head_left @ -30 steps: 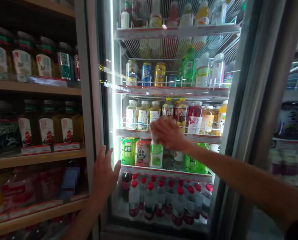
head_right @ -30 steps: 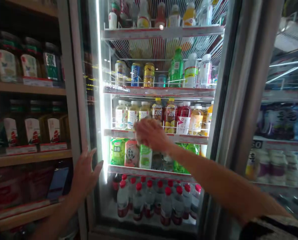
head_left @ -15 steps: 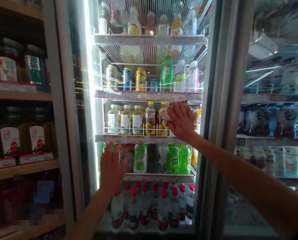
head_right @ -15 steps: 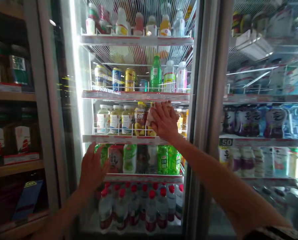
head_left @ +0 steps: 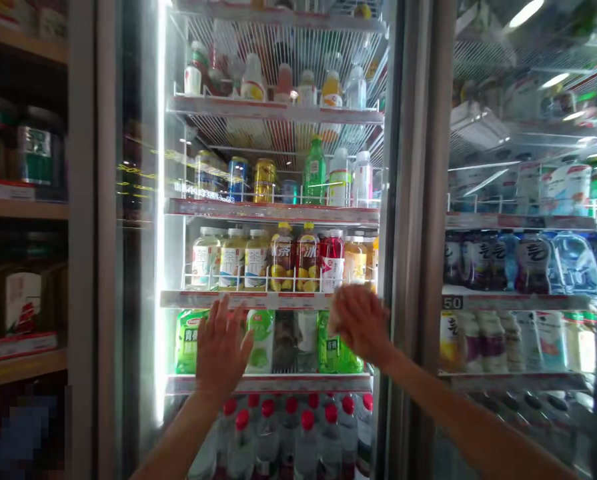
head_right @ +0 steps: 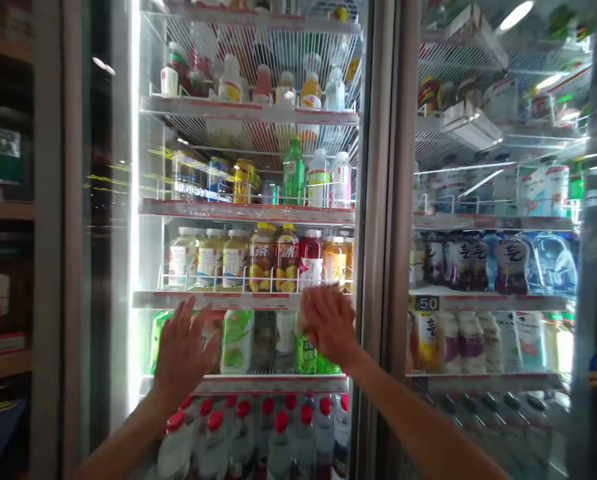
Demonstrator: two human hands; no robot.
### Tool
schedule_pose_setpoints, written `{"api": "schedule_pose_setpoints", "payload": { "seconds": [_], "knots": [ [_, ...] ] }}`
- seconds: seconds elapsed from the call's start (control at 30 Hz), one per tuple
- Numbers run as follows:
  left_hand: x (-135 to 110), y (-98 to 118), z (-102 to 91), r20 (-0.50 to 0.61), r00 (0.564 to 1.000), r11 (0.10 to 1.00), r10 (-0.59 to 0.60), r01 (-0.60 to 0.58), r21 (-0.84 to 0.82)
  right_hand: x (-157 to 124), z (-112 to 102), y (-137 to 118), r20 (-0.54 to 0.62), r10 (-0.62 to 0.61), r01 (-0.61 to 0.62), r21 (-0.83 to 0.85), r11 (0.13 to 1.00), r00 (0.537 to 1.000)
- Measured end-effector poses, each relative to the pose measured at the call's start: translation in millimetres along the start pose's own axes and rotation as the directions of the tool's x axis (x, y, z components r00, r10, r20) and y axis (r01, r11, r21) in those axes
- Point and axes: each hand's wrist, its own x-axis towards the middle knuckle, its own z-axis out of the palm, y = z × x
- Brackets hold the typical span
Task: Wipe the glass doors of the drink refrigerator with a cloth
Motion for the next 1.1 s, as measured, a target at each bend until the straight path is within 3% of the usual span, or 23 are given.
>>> {"api": "schedule_pose_setpoints", "payload": {
  "seconds": [0.03,0.07,0.1,0.17,0.23,0.27,0.3,0.33,0.4,0.43,0.47,0.53,0.6,0.63,0.7,0.77,0.8,0.83,0.9,0.97,1.0,1.07,1.1],
  "knots": [
    [-1.6,-1.7,1.9,0.006,1.0,1.0,-0.003,0.002,0.015,-11.0,1.3,-5.1,0.044,-0.197,0.194,0.057,0.979,0.979],
    [-3.5,-3.3,3.7,0.012,1.0,1.0,-0.007,0.007,0.025,-17.0,2.2,-7.5,0.073,-0.305,0.298,0.09,0.95,0.95],
    [-5.3,-4.7,5.5,0.015,1.0,0.999,-0.013,0.013,0.03,-16.6,2.5,-6.5,0.086,-0.326,0.318,0.098,0.943,0.941],
    [-8.0,-6.8,8.7,0.009,1.0,0.999,-0.024,0.024,0.029,1.4,1.0,3.3,0.05,-0.085,0.084,0.027,0.996,0.995],
    [-9.6,-8.8,11.3,-0.004,1.0,0.999,-0.024,0.024,0.022,25.3,-1.3,12.6,-0.063,0.237,-0.239,-0.039,0.97,0.97],
    [-10.0,-10.1,12.3,-0.009,1.0,1.0,-0.014,0.014,0.017,32.9,-2.0,13.5,-0.091,0.281,-0.285,-0.042,0.957,0.955],
    [-10.4,-11.7,13.0,-0.011,1.0,1.0,0.002,-0.002,0.013,36.1,-2.3,11.6,-0.084,0.223,-0.226,-0.032,0.974,0.971],
    [-10.8,-13.5,13.4,-0.011,1.0,1.0,0.019,-0.019,0.011,35.9,-2.1,7.8,-0.046,0.08,-0.081,-0.011,0.997,0.996],
    [-11.8,-17.1,13.4,-0.008,0.999,0.999,0.046,-0.046,0.009,33.5,-1.2,0.6,0.04,-0.265,0.262,0.052,0.964,0.964],
    [-12.4,-18.4,13.0,-0.007,0.999,0.999,0.052,-0.052,0.011,36.0,-0.9,-0.6,0.056,-0.351,0.347,0.069,0.935,0.935],
    [-12.9,-19.2,12.4,-0.007,0.999,0.999,0.051,-0.05,0.015,42.5,-1.0,0.2,0.052,-0.346,0.342,0.062,0.938,0.937],
    [-13.3,-19.1,10.7,-0.008,0.999,0.999,0.045,-0.045,0.021,65.2,-1.4,3.4,-0.025,-0.099,0.099,0.006,0.995,0.995],
    [-11.8,-17.6,8.5,-0.019,0.999,0.999,0.035,-0.034,0.028,87.9,-0.3,-0.6,-0.11,0.148,-0.149,-0.005,0.989,0.983],
    [-9.9,-17.1,7.2,-0.028,0.999,0.999,0.025,-0.024,0.034,94.7,1.2,-7.1,-0.117,0.155,-0.155,0.01,0.988,0.981],
    [-3.6,-18.0,4.6,-0.06,0.998,0.998,0.014,-0.011,0.054,98.1,5.2,-24.8,-0.068,-0.086,0.091,0.064,0.994,0.994],
    [6.1,-22.1,2.2,-0.084,0.996,0.997,0.01,-0.003,0.08,97.4,8.4,-38.0,-0.018,-0.383,0.383,0.122,0.916,0.923],
    [11.7,-25.0,1.3,-0.093,0.996,0.996,0.01,-0.002,0.09,99.9,9.0,-40.1,-0.013,-0.425,0.423,0.129,0.897,0.905],
    [17.5,-28.2,1.0,-0.097,0.995,0.995,0.006,0.004,0.099,105.1,9.1,-39.3,-0.02,-0.376,0.376,0.118,0.919,0.926],
    [28.1,-33.6,2.1,-0.096,0.995,0.994,-0.021,0.031,0.109,121.1,8.2,-33.6,-0.078,-0.07,0.076,0.072,0.995,0.994],
    [35.3,-36.7,5.7,-0.097,0.994,0.992,-0.055,0.066,0.111,134.4,8.0,-30.4,-0.136,0.17,-0.164,0.058,0.985,0.976],
    [37.1,-37.4,8.0,-0.099,0.993,0.991,-0.067,0.077,0.109,137.3,8.3,-30.6,-0.136,0.151,-0.144,0.065,0.987,0.979],
    [37.5,-38.1,12.7,-0.108,0.992,0.992,-0.068,0.079,0.1,137.0,8.4,-30.3,-0.076,-0.123,0.13,0.094,0.987,0.99],
    [36.5,-38.6,14.5,-0.11,0.992,0.993,-0.063,0.073,0.095,136.5,7.7,-27.4,-0.044,-0.252,0.256,0.107,0.961,0.967]
  ]
}}
